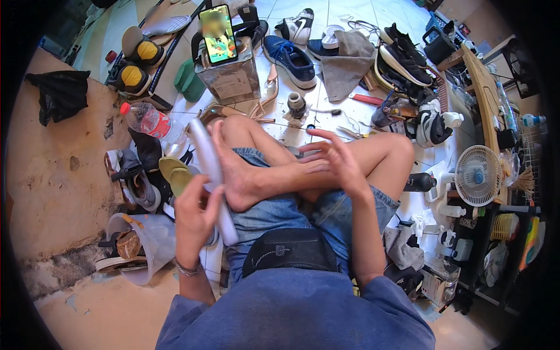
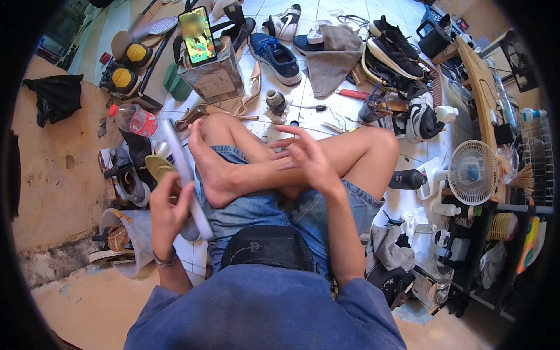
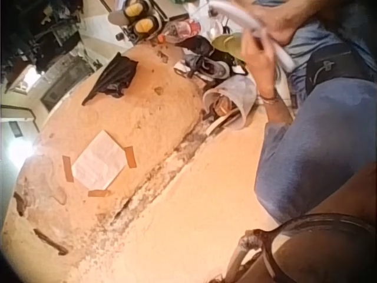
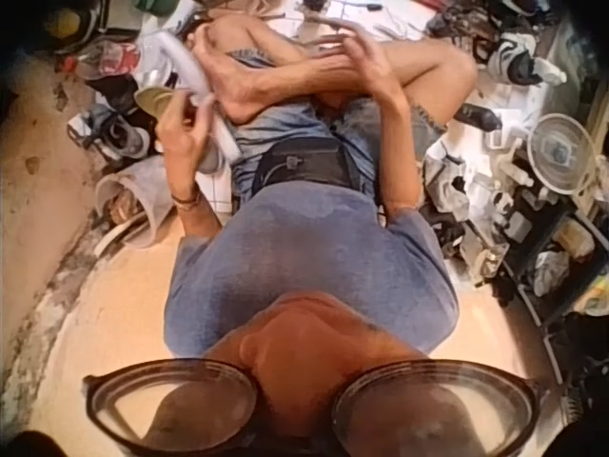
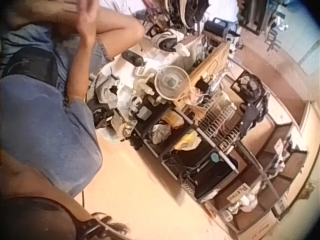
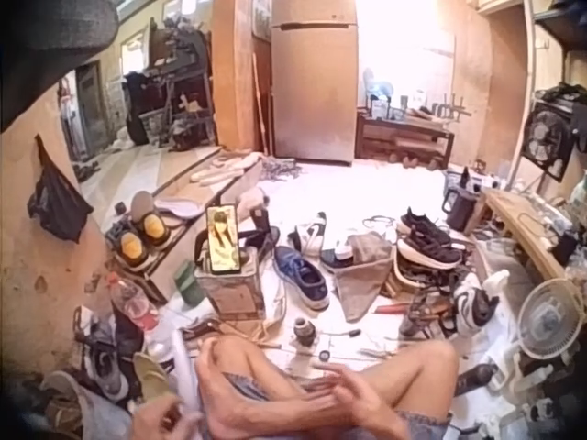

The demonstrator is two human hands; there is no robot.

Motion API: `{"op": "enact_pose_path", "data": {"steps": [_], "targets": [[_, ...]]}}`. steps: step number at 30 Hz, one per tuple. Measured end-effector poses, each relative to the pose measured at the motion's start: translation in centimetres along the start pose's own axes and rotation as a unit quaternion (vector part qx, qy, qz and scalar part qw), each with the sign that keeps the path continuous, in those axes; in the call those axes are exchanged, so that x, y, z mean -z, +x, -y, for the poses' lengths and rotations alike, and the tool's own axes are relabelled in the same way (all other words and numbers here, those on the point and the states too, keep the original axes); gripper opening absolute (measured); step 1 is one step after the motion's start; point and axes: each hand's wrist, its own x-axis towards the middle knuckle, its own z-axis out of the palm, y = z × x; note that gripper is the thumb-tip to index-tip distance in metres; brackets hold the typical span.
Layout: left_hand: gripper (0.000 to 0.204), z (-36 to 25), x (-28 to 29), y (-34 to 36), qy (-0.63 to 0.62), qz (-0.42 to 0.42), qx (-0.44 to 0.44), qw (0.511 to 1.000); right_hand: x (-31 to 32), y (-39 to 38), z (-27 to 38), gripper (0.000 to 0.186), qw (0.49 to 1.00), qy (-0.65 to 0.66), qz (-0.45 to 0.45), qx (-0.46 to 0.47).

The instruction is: Apply adhesive to a new shoe sole and the bottom of a shoe for repair.

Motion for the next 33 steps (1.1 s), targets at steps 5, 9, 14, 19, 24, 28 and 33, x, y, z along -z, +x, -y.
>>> {"op": "enact_pose_path", "data": {"steps": [5,9,14,19,24,28,33], "targets": [[0.020,-3.2,-5.6,0.5,-0.068,0.115,-0.108,0.985,-6.2,1.4,0.2,0.053,0.991,0.126,-0.016,-0.042],[0.021,-3.0,-5.9,3.0,-0.092,0.161,-0.088,0.979,-5.3,3.0,-2.5,0.043,0.984,0.113,-0.138,-0.019],[0.024,-1.1,-7.7,4.0,-0.077,0.206,-0.144,0.965,-5.3,4.3,-3.7,0.048,0.982,-0.086,-0.161,0.037],[0.065,2.9,-8.4,4.7,-0.105,0.028,-0.189,0.976,-4.7,4.0,-3.1,0.045,0.985,-0.039,-0.167,0.034],[0.077,6.6,-9.0,4.5,-0.661,0.103,0.054,0.741,-7.0,4.7,0.9,0.044,0.991,-0.016,-0.100,0.086],[0.057,8.8,-9.0,4.3,-0.570,0.161,0.157,0.791,-1.2,8.4,1.8,0.040,0.996,-0.040,-0.057,0.062],[0.056,13.0,-10.8,4.8,-0.644,0.077,0.220,0.729,16.1,14.7,-5.1,0.035,0.890,-0.377,-0.207,-0.155]]}}
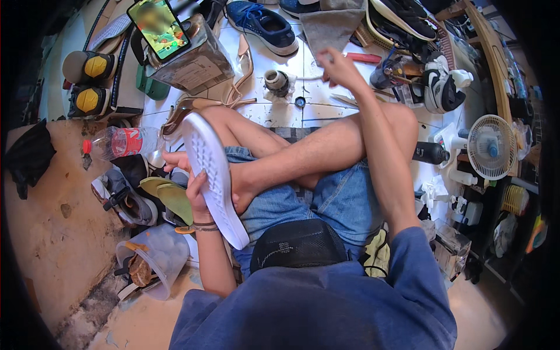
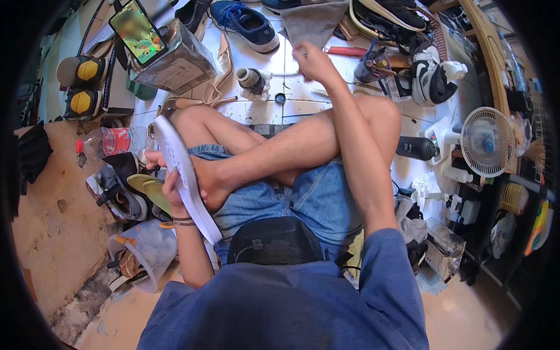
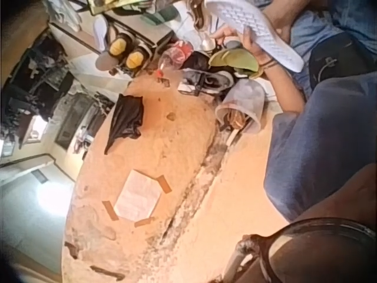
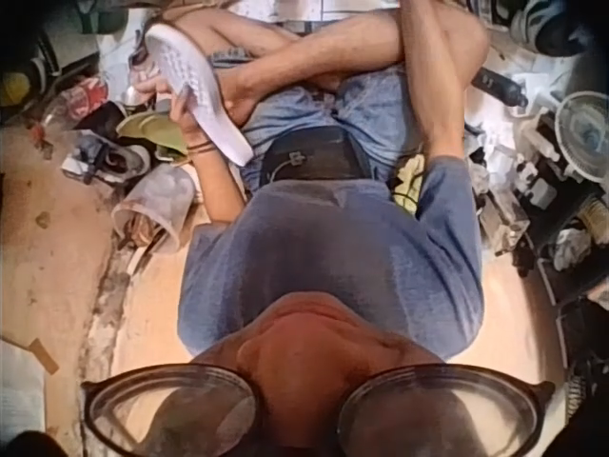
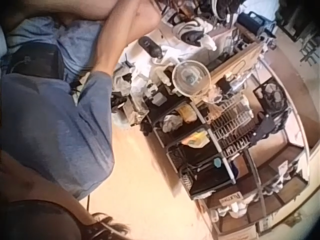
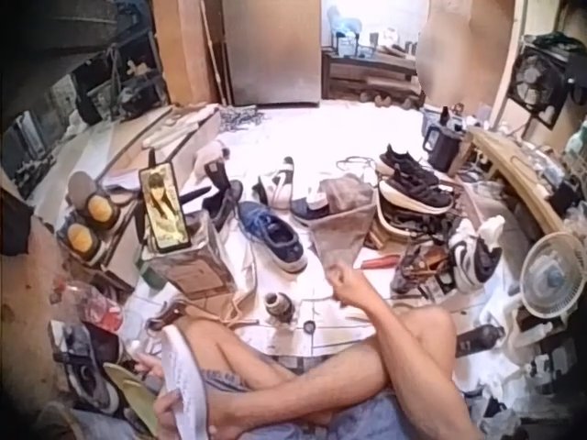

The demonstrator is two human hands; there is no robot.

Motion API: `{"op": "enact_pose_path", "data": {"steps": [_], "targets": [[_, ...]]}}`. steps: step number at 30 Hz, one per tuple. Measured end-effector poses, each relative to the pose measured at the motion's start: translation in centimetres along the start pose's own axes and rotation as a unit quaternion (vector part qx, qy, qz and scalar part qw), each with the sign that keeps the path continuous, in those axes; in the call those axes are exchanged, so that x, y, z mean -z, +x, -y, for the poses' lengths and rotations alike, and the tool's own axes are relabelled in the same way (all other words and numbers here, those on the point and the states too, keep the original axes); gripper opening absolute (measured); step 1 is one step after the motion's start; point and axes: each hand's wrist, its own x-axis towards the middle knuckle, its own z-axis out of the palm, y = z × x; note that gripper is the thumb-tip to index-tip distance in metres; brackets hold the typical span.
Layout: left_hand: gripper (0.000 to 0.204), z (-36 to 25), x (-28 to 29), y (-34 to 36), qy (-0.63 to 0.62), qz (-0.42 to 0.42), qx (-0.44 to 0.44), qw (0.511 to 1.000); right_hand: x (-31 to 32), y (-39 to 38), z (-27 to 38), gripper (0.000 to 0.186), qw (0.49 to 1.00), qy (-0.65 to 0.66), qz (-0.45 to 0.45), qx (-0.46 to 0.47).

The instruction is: Apply adhesive to a new shoe sole and the bottom of a shoe for repair.

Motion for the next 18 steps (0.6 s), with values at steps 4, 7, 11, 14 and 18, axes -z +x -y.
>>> {"op": "enact_pose_path", "data": {"steps": [4,7,11,14,18], "targets": [[0.059,1.0,1.0,1.7,-0.145,-0.074,-0.023,0.986,-3.5,1.6,-2.4,0.041,0.990,-0.051,0.114,-0.064],[0.064,0.9,1.1,1.9,-0.157,-0.110,0.018,0.981,-4.6,3.6,-3.4,0.039,0.980,-0.067,0.181,-0.056],[0.052,-0.3,0.6,1.7,-0.102,0.017,0.004,0.995,-5.0,5.1,-5.0,0.039,0.982,-0.072,0.135,-0.108],[0.062,-0.4,-0.2,1.6,-0.192,-0.052,0.069,0.978,-4.4,5.4,-5.2,0.037,0.987,-0.063,0.072,-0.132],[0.054,-1.1,-1.4,1.4,-0.141,0.042,0.029,0.989,-2.9,3.5,-4.5,0.058,0.995,-0.044,-0.049,-0.073]]}}
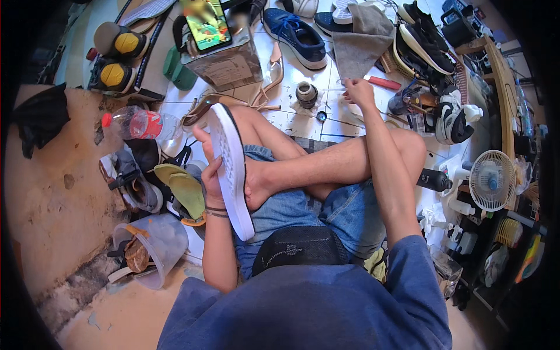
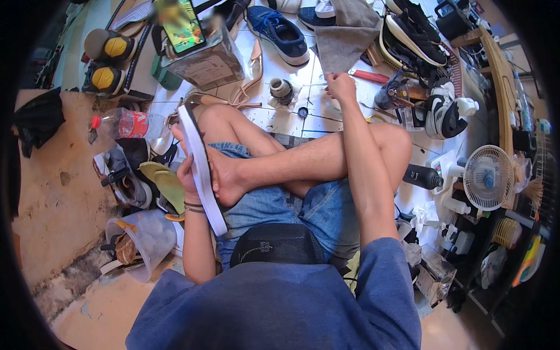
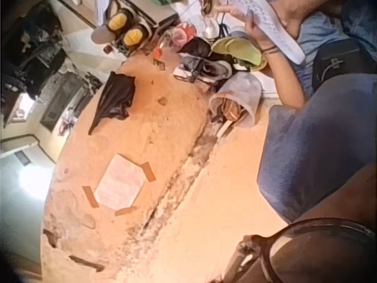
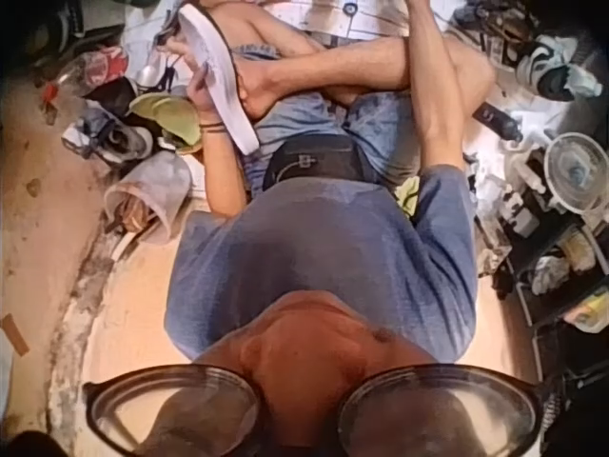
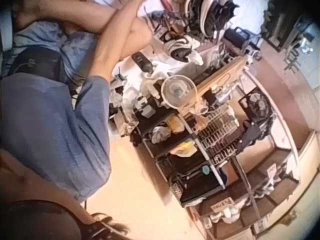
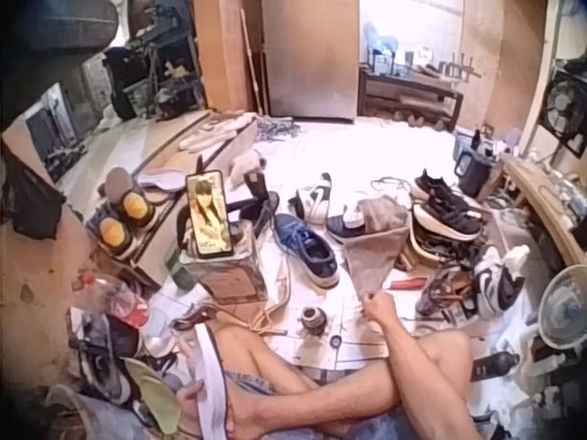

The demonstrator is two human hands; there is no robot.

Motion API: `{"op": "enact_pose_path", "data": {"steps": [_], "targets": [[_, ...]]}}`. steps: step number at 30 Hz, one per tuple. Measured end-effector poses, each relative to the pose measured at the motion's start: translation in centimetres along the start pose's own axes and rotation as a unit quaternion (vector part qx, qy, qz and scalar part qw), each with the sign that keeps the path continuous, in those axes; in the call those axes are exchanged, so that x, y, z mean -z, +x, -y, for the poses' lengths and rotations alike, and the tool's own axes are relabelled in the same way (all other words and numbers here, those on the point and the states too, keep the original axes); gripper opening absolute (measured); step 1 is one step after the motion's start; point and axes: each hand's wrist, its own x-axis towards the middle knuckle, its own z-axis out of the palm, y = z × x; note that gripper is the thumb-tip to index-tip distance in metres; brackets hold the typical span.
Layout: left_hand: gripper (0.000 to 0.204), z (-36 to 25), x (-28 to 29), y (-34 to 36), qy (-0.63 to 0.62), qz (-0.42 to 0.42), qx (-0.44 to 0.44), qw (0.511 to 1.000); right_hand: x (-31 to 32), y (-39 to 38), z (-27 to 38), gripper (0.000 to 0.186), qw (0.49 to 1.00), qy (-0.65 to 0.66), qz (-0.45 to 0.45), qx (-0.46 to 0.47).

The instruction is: Apply adhesive to a new shoe sole and the bottom of a shoe for repair.

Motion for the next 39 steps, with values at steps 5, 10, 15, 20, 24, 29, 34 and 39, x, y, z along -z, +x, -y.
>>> {"op": "enact_pose_path", "data": {"steps": [5,10,15,20,24,29,34,39], "targets": [[0.070,0.4,2.3,0.3,-0.108,0.133,0.029,0.985,4.2,-2.7,0.4,0.031,0.972,0.216,-0.077,0.057],[0.066,0.6,-0.3,-0.6,-0.055,0.047,-0.032,0.997,7.6,-9.3,5.5,0.031,0.943,0.242,-0.164,0.158],[0.061,0.0,1.3,-1.2,-0.021,0.039,-0.048,0.998,7.5,-12.7,11.0,0.028,0.893,0.306,-0.133,0.301],[0.062,0.1,2.3,-1.4,-0.087,0.111,-0.024,0.990,3.4,-11.8,14.0,0.023,0.913,0.152,-0.129,0.357],[0.057,0.0,2.6,-2.6,-0.062,0.116,-0.021,0.991,1.6,-11.1,14.5,0.030,0.922,0.095,-0.127,0.352],[0.059,0.1,2.7,-1.9,-0.076,0.124,-0.025,0.989,0.8,-10.8,15.0,0.030,0.930,0.044,-0.116,0.345],[0.060,1.2,0.8,-0.5,-0.087,0.011,-0.048,0.995,0.2,-11.0,16.0,0.024,0.905,-0.008,-0.163,0.393],[0.062,1.5,0.9,0.4,-0.064,0.020,-0.052,0.996,0.2,-11.2,16.1,0.023,0.909,-0.024,-0.162,0.384]]}}
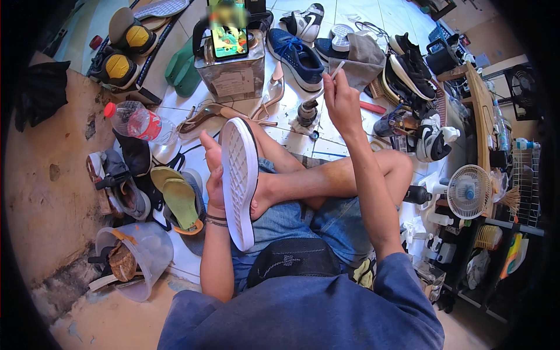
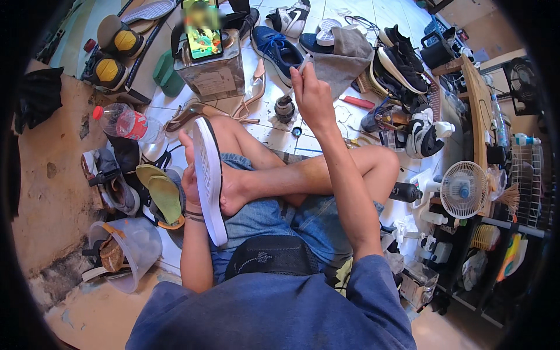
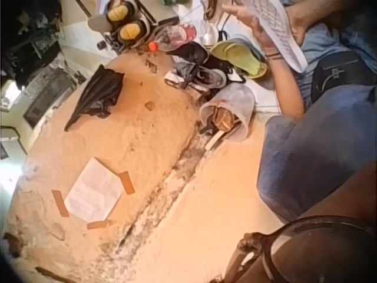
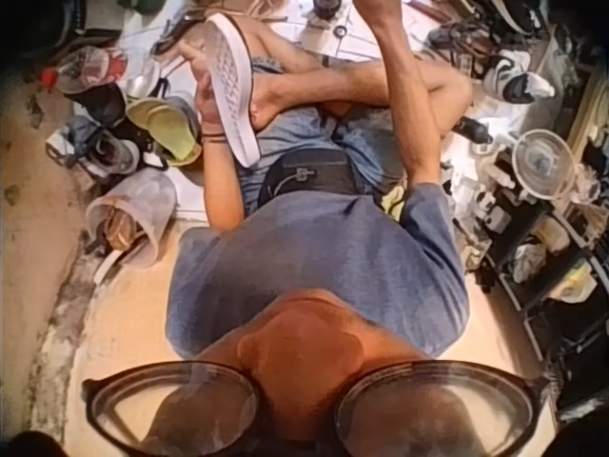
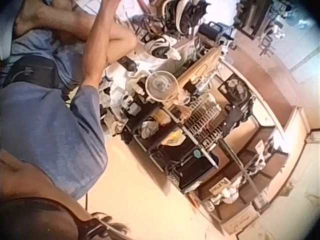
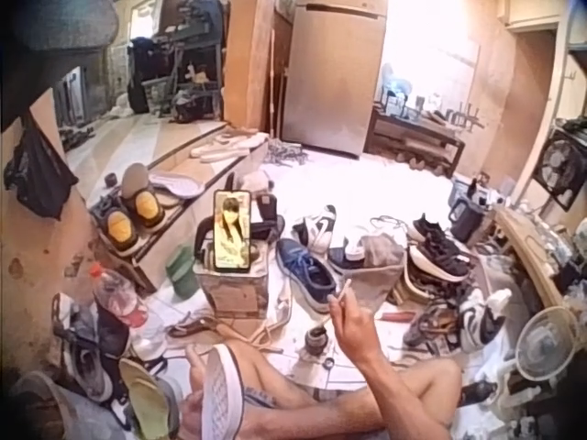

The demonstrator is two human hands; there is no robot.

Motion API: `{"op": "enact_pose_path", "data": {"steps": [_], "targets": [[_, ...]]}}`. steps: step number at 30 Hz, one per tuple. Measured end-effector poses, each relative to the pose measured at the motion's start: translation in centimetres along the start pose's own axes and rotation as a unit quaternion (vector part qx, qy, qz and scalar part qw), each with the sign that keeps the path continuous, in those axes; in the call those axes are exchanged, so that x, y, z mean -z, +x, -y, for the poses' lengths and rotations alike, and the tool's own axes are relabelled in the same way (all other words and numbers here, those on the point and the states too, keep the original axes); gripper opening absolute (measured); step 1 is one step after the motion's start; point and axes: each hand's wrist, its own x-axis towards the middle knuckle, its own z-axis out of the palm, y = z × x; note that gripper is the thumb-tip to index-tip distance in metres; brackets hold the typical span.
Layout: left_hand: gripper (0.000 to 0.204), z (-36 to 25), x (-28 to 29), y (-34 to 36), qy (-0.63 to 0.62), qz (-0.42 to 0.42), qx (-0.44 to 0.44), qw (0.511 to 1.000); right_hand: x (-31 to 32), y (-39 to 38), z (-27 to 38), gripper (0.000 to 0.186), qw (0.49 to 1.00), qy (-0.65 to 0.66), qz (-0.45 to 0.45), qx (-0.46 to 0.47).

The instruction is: Apply adhesive to a new shoe sole and the bottom of a shoe for repair.

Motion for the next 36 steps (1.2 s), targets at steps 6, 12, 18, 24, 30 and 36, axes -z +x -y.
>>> {"op": "enact_pose_path", "data": {"steps": [6,12,18,24,30,36], "targets": [[0.062,-0.1,0.0,-0.1,-0.001,-0.011,0.000,1.000,-1.0,-0.3,-0.1,0.025,1.000,0.007,0.013,0.018],[0.061,0.1,-0.1,0.1,-0.004,-0.014,-0.011,1.000,-1.2,0.0,-0.3,0.025,1.000,0.006,0.022,0.014],[0.061,0.0,1.1,-0.1,0.041,-0.046,-0.021,0.998,-1.8,0.2,0.4,0.027,0.995,-0.052,0.087,0.022],[0.065,-0.6,1.4,-0.5,0.038,0.019,0.051,0.998,-2.7,-1.6,-1.4,0.029,0.988,-0.065,0.139,-0.014],[0.066,-1.1,0.7,-0.4,0.023,0.037,0.061,0.997,-2.0,-0.1,-1.1,0.030,0.994,-0.049,0.102,0.000],[0.067,-0.9,-0.1,-0.2,0.005,0.087,0.066,0.994,0.3,2.0,-0.1,0.030,0.998,-0.030,0.058,-0.002]]}}
